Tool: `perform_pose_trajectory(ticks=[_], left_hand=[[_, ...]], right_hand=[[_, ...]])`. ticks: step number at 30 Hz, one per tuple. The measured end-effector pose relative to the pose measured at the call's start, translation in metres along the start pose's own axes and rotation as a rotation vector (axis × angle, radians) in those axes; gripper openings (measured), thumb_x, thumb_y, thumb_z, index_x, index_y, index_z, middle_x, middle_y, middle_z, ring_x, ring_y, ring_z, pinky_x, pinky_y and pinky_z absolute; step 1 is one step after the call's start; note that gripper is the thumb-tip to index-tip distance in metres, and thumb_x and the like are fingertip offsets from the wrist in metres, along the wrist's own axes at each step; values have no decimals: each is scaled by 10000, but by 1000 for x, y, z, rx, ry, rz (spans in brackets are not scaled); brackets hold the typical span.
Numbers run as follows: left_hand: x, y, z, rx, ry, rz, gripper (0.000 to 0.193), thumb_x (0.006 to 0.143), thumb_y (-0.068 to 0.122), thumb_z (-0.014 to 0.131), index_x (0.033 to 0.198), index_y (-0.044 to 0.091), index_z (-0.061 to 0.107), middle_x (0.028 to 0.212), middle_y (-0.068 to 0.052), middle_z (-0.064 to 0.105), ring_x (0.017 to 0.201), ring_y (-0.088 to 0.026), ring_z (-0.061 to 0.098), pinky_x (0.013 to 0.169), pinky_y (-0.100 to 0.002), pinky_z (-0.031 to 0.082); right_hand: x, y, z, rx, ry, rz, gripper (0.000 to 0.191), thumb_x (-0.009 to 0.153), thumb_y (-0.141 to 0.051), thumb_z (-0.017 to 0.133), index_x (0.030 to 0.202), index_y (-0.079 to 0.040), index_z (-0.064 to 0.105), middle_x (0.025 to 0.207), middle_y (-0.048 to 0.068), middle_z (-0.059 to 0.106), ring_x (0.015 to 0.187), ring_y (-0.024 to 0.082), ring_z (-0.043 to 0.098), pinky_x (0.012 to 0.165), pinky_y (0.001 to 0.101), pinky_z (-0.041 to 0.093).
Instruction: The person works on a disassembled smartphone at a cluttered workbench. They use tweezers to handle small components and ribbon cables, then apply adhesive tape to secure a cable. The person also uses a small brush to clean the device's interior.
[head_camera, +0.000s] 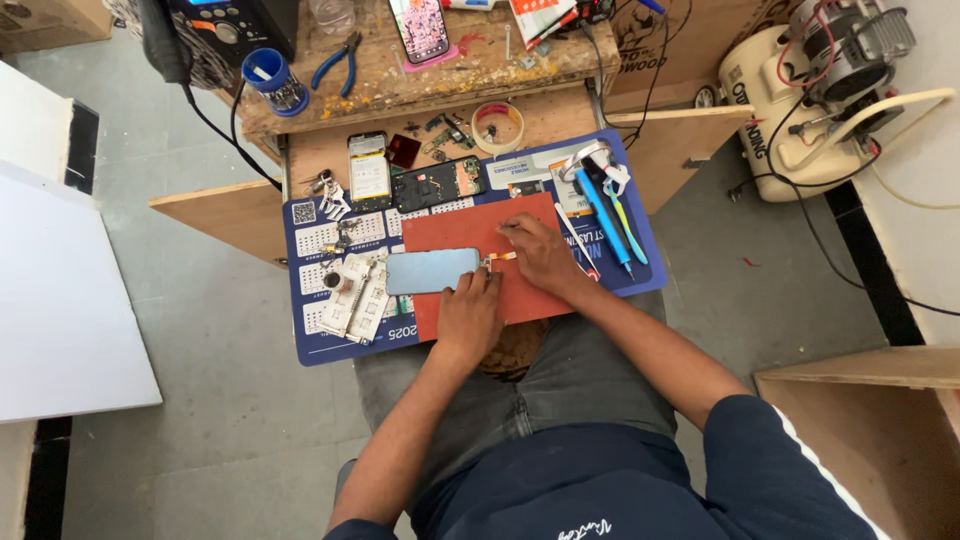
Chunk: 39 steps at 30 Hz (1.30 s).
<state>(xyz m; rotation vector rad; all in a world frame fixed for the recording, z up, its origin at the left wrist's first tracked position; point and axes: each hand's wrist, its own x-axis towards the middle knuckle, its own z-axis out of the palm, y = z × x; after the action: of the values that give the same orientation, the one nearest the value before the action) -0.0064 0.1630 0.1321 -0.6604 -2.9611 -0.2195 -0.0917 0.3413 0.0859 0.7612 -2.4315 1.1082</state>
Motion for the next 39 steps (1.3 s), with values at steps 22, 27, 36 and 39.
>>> perform_pose_trajectory(ticks=[22,27,36,39], left_hand=[[-1,-1,0,-75,-25,-13,757,645,291,880,1315,66,609,1292,-115,596,1151,-288,582,828,-489,532],[1,-25,-1,-239,-92,34,670,739,291,862,1328,91,610,1309,-122,611,1168,-326,606,877,-506,528],[48,-194,-36,-641,238,-472,740,850,222,821,1494,99,478,1391,-195,605,1274,-352,607,1029,-437,505],[86,-270,-58,-693,645,-456,941,866,153,918,1585,41,321,1480,-185,577,1395,-327,581,1157,-403,480]], right_hand=[[0,19,-1,385,-205,103,577,824,134,630,1362,-74,646,1339,124,594,1039,218,686,782,290,626],[-5,19,2,96,-11,22,471,864,55,715,1319,-60,677,1257,130,634,1135,332,652,914,383,562],[7,-9,-4,-428,-4,-471,242,886,-59,696,1121,-84,747,1136,33,689,1030,223,639,1013,473,479],[13,-13,0,-413,7,-486,229,870,-74,679,1095,-89,723,1094,32,710,993,209,658,1043,484,478]])
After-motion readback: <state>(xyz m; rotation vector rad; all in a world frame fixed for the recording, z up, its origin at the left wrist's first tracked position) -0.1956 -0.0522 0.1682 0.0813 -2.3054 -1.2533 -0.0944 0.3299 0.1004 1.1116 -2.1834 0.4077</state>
